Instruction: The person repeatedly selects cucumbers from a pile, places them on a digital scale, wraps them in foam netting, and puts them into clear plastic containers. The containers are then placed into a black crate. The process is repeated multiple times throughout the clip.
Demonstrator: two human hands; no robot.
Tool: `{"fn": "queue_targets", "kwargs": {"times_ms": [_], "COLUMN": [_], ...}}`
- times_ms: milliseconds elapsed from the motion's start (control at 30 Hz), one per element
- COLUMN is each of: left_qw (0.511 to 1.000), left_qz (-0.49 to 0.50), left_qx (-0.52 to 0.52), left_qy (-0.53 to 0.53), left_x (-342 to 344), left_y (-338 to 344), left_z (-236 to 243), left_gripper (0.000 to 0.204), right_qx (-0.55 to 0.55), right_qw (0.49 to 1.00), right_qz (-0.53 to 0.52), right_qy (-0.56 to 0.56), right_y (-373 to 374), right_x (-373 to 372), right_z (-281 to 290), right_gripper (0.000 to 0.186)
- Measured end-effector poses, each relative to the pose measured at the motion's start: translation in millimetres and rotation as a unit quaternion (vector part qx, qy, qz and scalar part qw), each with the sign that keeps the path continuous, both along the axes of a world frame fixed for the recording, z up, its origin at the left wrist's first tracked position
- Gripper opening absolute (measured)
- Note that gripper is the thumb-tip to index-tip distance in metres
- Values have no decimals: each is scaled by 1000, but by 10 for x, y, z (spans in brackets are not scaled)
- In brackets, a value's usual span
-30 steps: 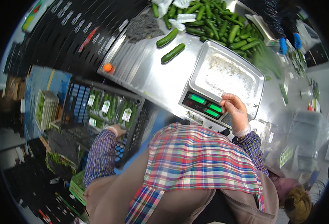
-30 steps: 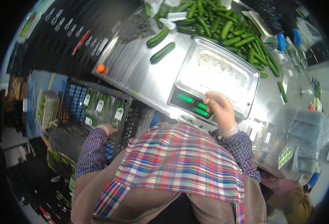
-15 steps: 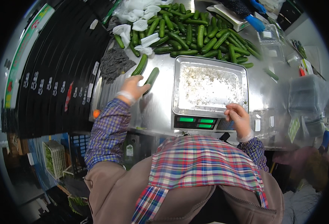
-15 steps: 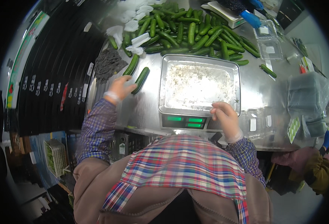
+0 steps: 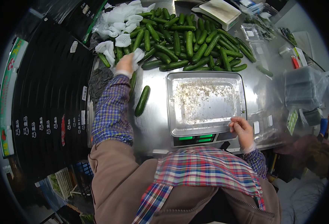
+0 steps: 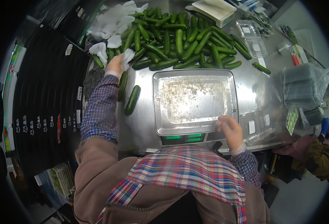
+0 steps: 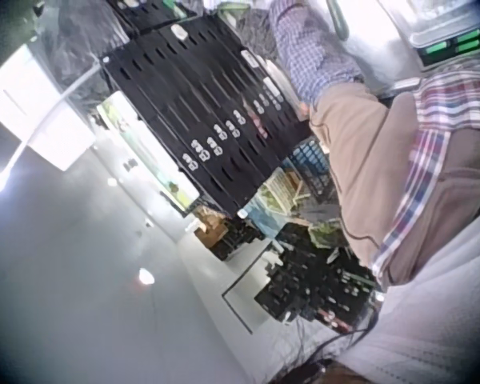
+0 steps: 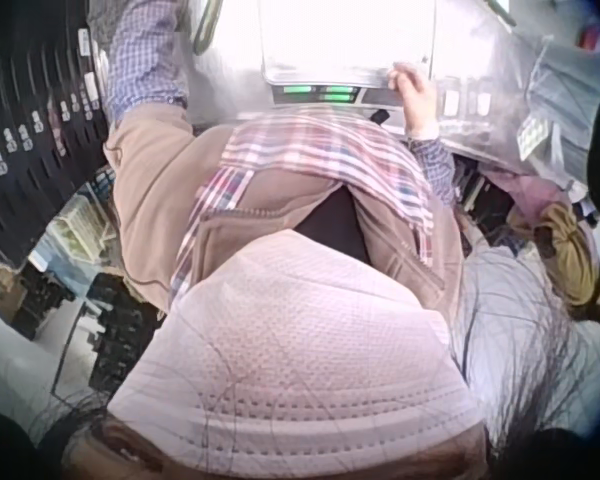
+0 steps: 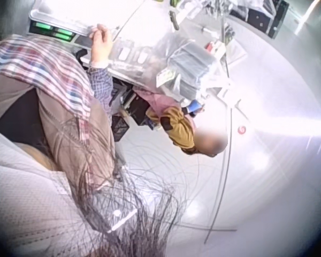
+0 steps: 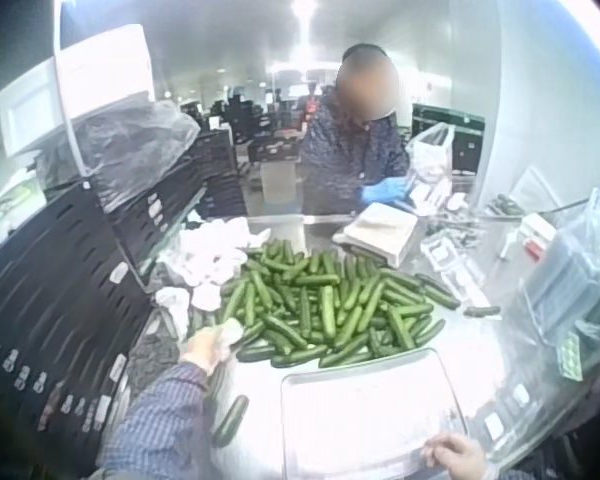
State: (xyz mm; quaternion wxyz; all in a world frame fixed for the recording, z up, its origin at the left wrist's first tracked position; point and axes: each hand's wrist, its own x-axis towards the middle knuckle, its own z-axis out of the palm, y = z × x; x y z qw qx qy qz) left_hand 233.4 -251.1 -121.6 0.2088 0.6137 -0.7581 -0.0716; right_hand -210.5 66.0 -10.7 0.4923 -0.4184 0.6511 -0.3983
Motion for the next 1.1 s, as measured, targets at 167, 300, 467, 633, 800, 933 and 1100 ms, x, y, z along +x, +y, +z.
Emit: {"fn": "queue_targets", "kwargs": {"times_ms": [167, 300, 467, 633, 800, 933, 1100], "left_qw": [926, 963, 958, 923, 929, 977, 772], "left_qz": [242, 93, -177, -238, -213, -144, -326], "left_qx": [46, -56, -136, 64, 128, 74, 204], "left_qy": [-286, -248, -181, -294, -274, 139, 506], "left_x": [389, -67, -969, -1330, -1195, -925, -932], "left_y": [67, 93, -98, -385, -586, -600, -72], "left_z": [315, 608, 461, 454, 559, 821, 1577], "left_gripper": [40, 43, 72, 73, 67, 70, 63], "right_qx": [16, 38, 2, -18, -29, -31, -16], "right_qw": [999, 998, 1000, 998, 996, 995, 997], "right_qz": [-49, -54, -11, -28, -69, -97, -78], "right_qy": [3, 1, 13, 45, 51, 22, 23], "right_y": [-16, -65, -203, -169, -37, 9, -47], "right_x": [-52, 12, 134, 53, -64, -106, -96], "right_z": [3, -12, 68, 217, 228, 179, 153], "right_gripper": [20, 19, 19, 20, 19, 19, 19]}}
